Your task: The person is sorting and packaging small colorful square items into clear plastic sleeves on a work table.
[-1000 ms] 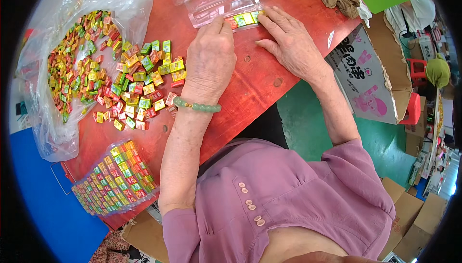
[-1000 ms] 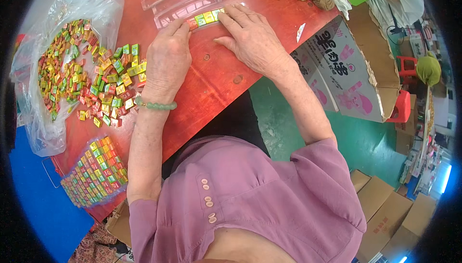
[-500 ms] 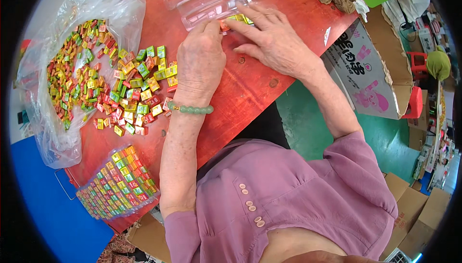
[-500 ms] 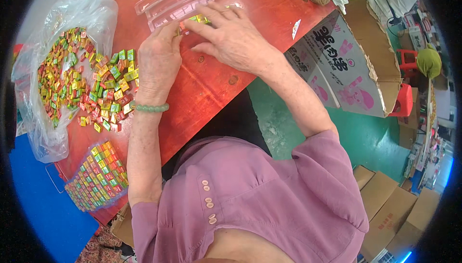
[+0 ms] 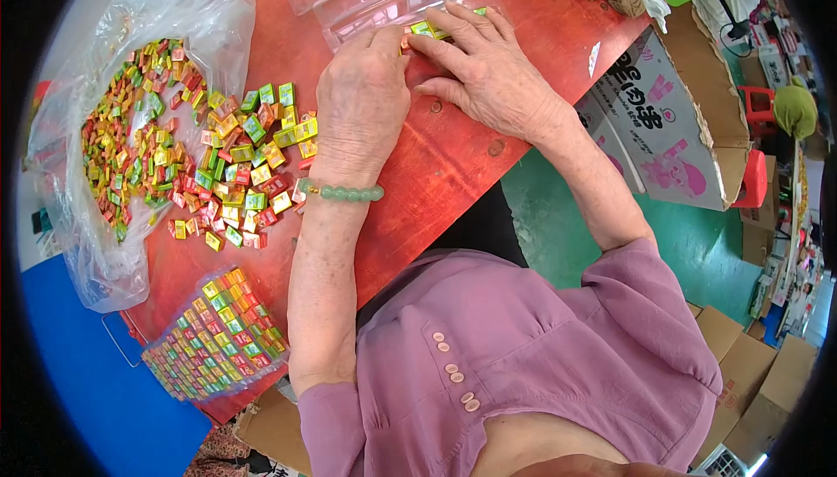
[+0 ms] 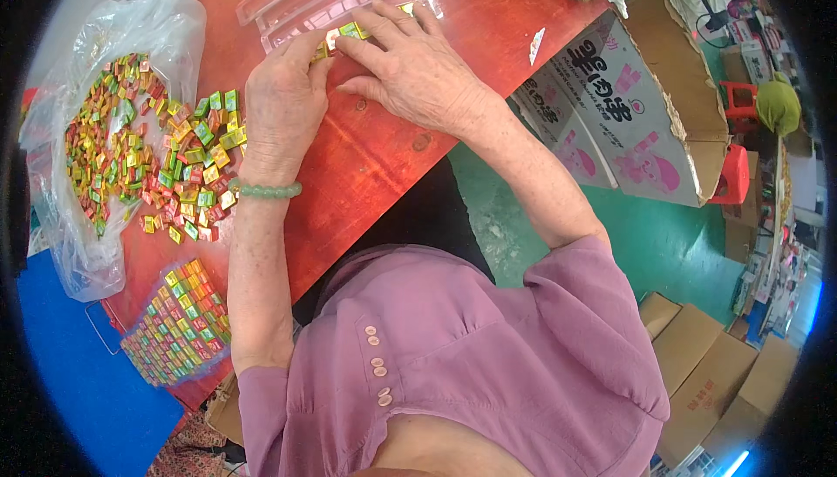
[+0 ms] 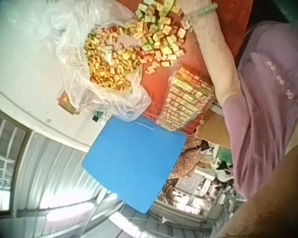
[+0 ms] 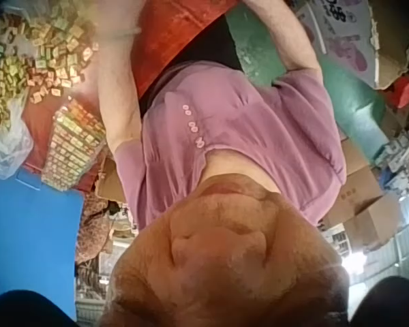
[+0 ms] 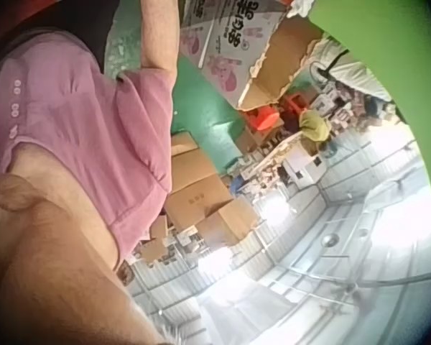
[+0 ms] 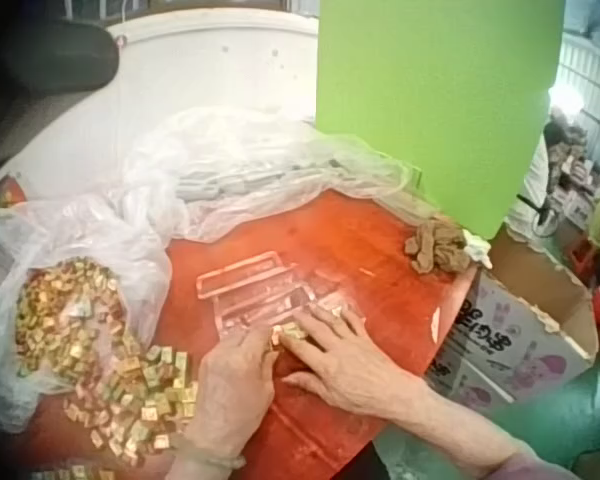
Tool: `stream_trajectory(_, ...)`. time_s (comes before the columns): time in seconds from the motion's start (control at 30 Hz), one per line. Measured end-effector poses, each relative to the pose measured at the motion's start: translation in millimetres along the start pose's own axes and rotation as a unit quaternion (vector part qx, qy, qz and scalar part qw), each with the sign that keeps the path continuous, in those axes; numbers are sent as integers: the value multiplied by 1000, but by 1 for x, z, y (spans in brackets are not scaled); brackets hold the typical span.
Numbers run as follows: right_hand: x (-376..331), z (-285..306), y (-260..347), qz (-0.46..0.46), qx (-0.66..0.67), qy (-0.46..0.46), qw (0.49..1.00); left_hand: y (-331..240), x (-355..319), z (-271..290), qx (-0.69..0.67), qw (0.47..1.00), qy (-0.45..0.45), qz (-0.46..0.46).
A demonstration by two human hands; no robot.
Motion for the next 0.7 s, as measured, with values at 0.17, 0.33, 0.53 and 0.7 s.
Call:
stream_trajectory(0.17, 0, 5, 1, -8, 7, -1, 1000, -2, 4, -1, -15, 1000, 10, 7)
stream_trajectory(0.33, 0, 2, 1, 6, 5, -9, 1000, -2, 3, 2, -18, 1000, 19, 8)
stream_trajectory(0.53, -2, 2, 2, -8, 18, -4, 1000, -7, 7, 3, 10, 999, 38, 4)
stream_trajectory(0.7, -3, 4, 2, -28, -14, -17, 999, -7, 8, 3, 38, 998, 56, 2)
Point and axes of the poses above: each hand's wrist, its own x-axis towards the middle knuckle, its own z-axis out of the back of the hand, y = z × x, the point moved 2 cm from there along x, towards the middle knuckle, and after that the axes turned 11 degrees about -x, right-handed, at the moved point
